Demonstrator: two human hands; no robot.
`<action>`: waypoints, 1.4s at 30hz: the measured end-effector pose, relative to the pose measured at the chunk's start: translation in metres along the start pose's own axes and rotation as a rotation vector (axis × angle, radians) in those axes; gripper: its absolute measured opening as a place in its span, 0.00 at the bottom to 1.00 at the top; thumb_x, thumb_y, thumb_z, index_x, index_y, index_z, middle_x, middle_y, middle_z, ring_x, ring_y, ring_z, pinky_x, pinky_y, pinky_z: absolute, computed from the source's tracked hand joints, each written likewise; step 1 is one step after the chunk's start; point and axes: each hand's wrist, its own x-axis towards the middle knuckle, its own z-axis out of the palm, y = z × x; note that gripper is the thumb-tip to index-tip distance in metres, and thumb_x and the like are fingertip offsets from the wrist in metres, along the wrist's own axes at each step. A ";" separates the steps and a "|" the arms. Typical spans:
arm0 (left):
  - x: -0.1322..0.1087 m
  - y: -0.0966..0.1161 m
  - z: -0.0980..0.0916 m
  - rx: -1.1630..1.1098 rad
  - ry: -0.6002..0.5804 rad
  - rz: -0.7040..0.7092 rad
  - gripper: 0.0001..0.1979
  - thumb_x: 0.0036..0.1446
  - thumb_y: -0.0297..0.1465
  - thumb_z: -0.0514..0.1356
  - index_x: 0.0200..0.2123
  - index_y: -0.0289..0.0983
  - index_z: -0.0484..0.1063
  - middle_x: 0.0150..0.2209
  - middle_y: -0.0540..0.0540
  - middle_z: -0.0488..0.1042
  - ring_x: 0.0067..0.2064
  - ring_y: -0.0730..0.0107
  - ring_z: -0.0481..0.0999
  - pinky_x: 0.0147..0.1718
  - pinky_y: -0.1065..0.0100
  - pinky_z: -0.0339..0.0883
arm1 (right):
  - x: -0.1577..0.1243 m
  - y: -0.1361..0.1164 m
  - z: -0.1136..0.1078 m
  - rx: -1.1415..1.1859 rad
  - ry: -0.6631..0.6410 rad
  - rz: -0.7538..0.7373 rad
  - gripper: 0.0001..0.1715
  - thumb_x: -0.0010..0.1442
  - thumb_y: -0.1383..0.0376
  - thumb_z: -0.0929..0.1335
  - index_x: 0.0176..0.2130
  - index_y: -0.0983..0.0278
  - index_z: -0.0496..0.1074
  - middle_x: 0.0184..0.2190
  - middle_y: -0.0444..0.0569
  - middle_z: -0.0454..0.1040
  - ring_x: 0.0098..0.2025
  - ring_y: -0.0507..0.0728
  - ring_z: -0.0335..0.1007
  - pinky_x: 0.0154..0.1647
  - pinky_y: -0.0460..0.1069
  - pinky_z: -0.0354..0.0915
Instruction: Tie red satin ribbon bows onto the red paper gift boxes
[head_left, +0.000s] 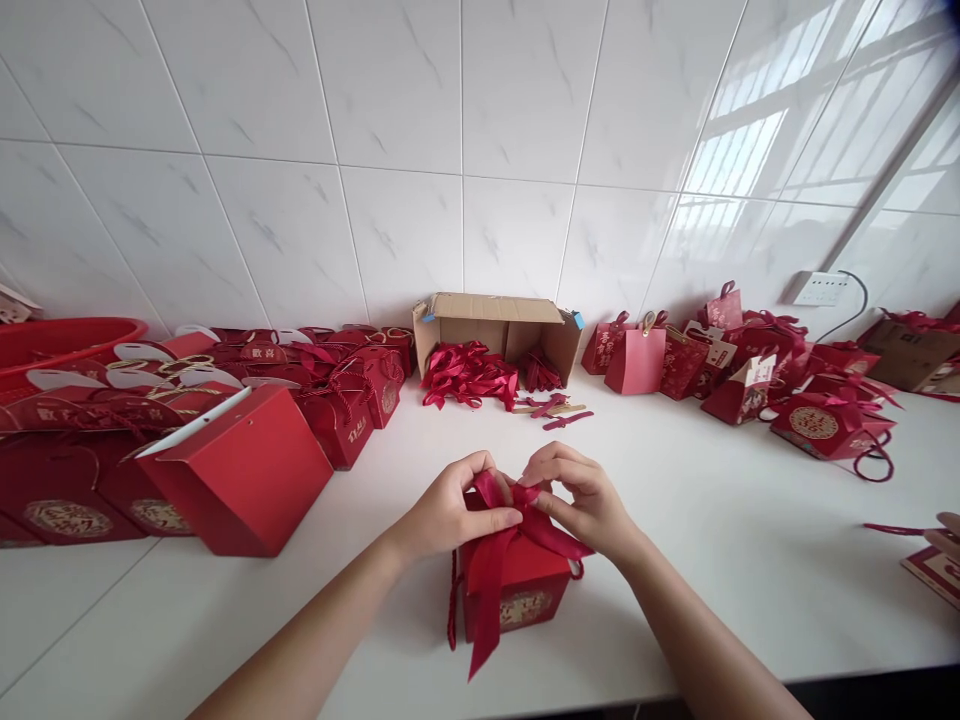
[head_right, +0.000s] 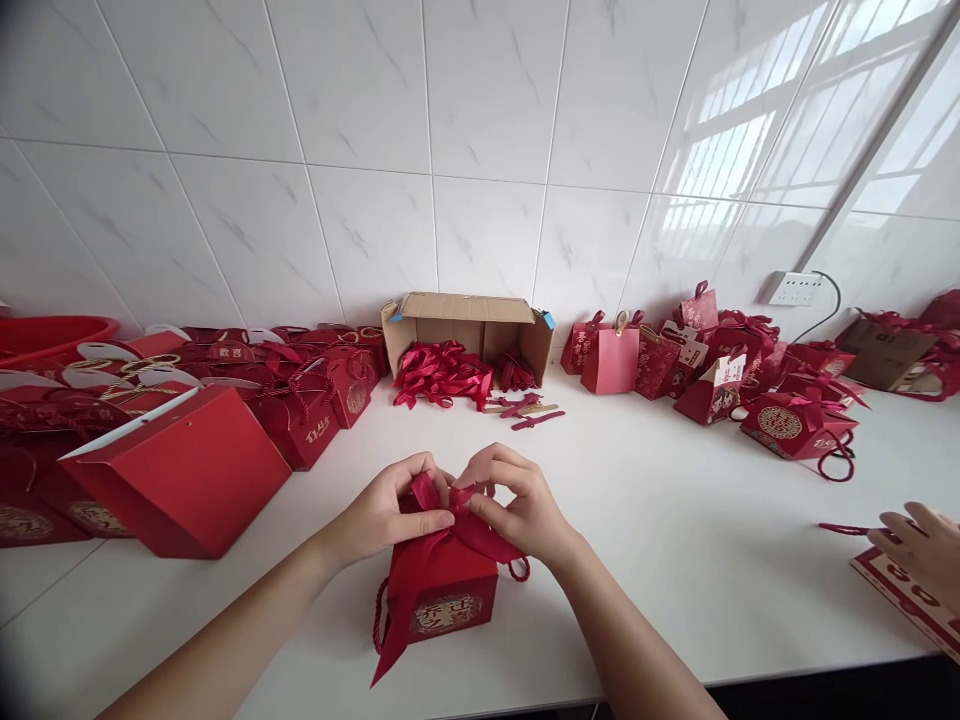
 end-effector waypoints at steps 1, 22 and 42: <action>0.000 0.000 0.000 0.001 -0.008 0.004 0.14 0.49 0.36 0.65 0.29 0.37 0.62 0.36 0.47 0.73 0.36 0.69 0.71 0.36 0.68 0.64 | 0.000 0.000 0.002 -0.012 0.015 0.006 0.08 0.56 0.73 0.66 0.36 0.61 0.71 0.33 0.47 0.69 0.34 0.52 0.67 0.33 0.48 0.67; 0.002 0.000 0.002 0.051 0.099 0.033 0.12 0.51 0.32 0.64 0.24 0.37 0.62 0.33 0.47 0.74 0.45 0.64 0.72 0.44 0.64 0.64 | -0.003 0.005 0.017 -0.329 0.326 -0.032 0.09 0.56 0.73 0.62 0.35 0.63 0.68 0.35 0.51 0.72 0.35 0.53 0.71 0.29 0.46 0.71; -0.001 -0.002 -0.007 0.010 -0.017 0.042 0.19 0.49 0.29 0.65 0.20 0.38 0.54 0.24 0.52 0.69 0.48 0.60 0.73 0.47 0.62 0.64 | -0.013 0.016 0.018 -0.576 0.313 -0.314 0.11 0.57 0.77 0.60 0.34 0.61 0.61 0.24 0.44 0.64 0.23 0.49 0.61 0.20 0.43 0.59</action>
